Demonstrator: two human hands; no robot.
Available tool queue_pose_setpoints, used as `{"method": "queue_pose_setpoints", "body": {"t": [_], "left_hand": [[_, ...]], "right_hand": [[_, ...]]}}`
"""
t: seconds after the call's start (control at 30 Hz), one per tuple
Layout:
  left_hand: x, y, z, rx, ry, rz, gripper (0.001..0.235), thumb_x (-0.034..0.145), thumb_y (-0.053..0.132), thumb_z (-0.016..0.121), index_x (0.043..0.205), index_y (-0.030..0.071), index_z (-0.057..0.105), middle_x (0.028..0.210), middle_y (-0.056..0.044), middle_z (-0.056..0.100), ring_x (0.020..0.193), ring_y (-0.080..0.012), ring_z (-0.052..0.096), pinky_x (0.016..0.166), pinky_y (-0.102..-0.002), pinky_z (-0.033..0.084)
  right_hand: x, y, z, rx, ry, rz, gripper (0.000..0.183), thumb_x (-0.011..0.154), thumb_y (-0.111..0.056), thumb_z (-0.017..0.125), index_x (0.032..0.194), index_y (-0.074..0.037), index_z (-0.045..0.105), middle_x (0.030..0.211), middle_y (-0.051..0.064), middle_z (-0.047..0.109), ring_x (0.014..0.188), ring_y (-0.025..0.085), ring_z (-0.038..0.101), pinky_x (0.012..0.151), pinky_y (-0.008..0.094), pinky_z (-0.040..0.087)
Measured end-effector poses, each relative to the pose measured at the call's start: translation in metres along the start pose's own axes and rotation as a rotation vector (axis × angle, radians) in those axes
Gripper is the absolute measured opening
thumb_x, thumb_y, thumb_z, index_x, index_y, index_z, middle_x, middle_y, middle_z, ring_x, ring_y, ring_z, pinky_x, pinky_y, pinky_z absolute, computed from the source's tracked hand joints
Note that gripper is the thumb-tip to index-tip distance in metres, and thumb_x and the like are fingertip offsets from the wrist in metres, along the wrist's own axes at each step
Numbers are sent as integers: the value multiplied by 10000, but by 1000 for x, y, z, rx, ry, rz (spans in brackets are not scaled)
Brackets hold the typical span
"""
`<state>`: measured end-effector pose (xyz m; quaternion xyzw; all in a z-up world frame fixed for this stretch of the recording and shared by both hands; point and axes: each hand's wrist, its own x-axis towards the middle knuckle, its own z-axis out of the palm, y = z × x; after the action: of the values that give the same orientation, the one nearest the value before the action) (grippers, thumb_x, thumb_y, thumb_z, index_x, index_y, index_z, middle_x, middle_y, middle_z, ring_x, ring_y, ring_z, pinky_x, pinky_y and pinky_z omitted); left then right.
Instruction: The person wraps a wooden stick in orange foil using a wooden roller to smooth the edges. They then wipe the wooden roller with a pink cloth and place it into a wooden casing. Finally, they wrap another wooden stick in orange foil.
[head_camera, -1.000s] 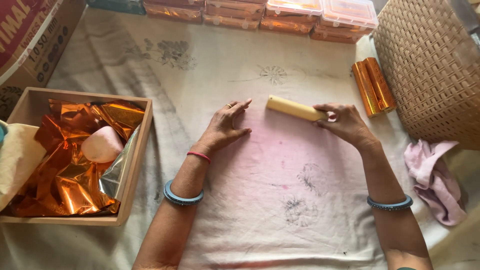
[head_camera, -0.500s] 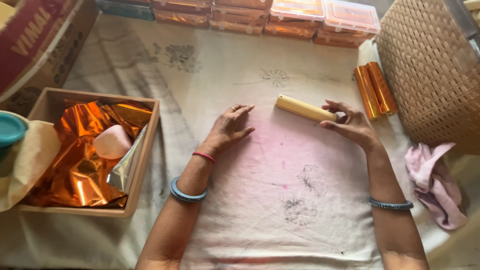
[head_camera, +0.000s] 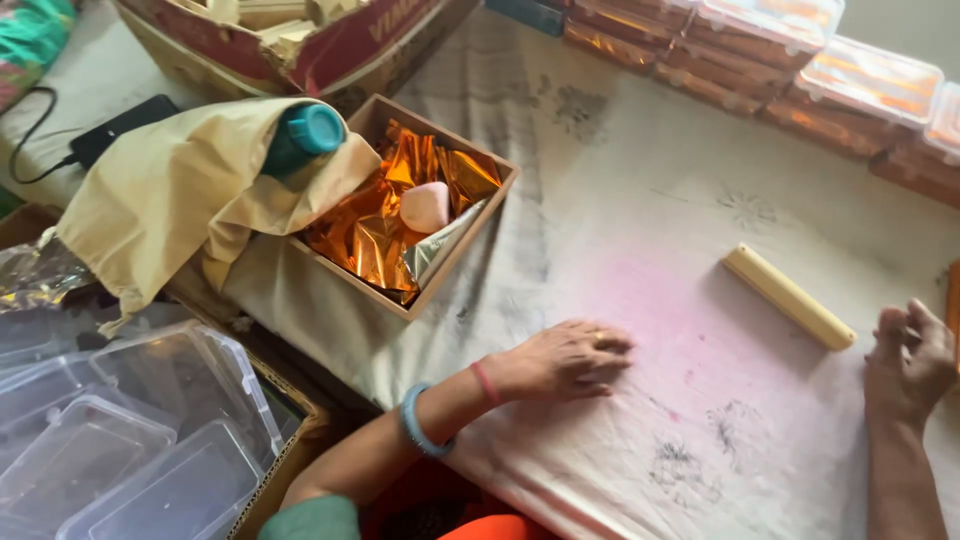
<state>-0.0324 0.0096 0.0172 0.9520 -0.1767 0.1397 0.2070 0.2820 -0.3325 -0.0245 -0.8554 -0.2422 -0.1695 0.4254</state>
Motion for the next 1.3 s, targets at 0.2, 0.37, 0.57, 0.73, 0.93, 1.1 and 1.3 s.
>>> {"method": "queue_pose_setpoints", "body": {"t": [0.2, 0.37, 0.57, 0.73, 0.93, 1.1, 1.3], "left_hand": [[-44, 7, -132, -40, 427, -286, 275, 978, 162, 702, 1215, 24, 671, 1282, -182, 676, 1195, -338, 659, 1020, -422, 550], [-97, -51, -182, 236, 601, -769, 227, 1031, 218, 591, 974, 11, 664, 1044, -214, 717, 948, -401, 702, 813, -495, 547], [-116, -89, -177, 36, 168, -1112, 596, 1037, 563, 477, 907, 34, 719, 824, -224, 712, 816, -417, 694, 729, -511, 529], [-101, -60, -179, -197, 192, -958, 668, 902, 678, 562, 970, 44, 765, 766, -144, 739, 713, -243, 736, 678, -388, 561], [-119, -67, -155, -341, 404, -937, 524, 1016, 524, 523, 1162, 75, 749, 768, -87, 715, 674, -120, 620, 621, -300, 504], [-107, -42, -169, -327, 407, -872, 389, 994, 415, 594, 1183, 121, 763, 895, -55, 758, 728, -126, 662, 617, -292, 512], [-107, -34, -179, -234, 336, -681, 308, 913, 337, 731, 1146, 142, 782, 1146, -63, 762, 933, -176, 742, 740, -299, 571]], "right_hand": [[-9, 38, 10, 283, 66, 131, 630, 1139, -488, 590, 1403, 82, 534, 1123, 64, 605, 1006, 118, 644, 744, 222, 546], [-16, 18, 15, 326, 42, 130, 453, 1189, -323, 539, 1402, 76, 530, 1122, 59, 592, 1000, 112, 635, 738, 211, 529], [-18, -58, 8, 291, 75, 222, 384, 1217, -268, 545, 1453, 35, 535, 1153, 63, 585, 980, 106, 598, 743, 229, 496], [-19, -62, 4, 246, 58, 134, 359, 1201, -226, 567, 1407, 67, 542, 1128, 72, 598, 964, 118, 611, 717, 231, 502], [-25, 5, 17, 287, 30, 111, 331, 1205, -187, 521, 1382, 92, 535, 1104, 75, 594, 982, 111, 644, 752, 211, 520], [-21, -47, 7, 297, 46, 163, 323, 1224, -208, 566, 1383, 73, 542, 1116, 66, 603, 960, 105, 623, 736, 206, 503], [-36, -23, 13, -173, 163, -125, 201, 1191, -79, 515, 1307, 70, 583, 1105, 152, 644, 942, 203, 638, 843, 303, 551]]}}
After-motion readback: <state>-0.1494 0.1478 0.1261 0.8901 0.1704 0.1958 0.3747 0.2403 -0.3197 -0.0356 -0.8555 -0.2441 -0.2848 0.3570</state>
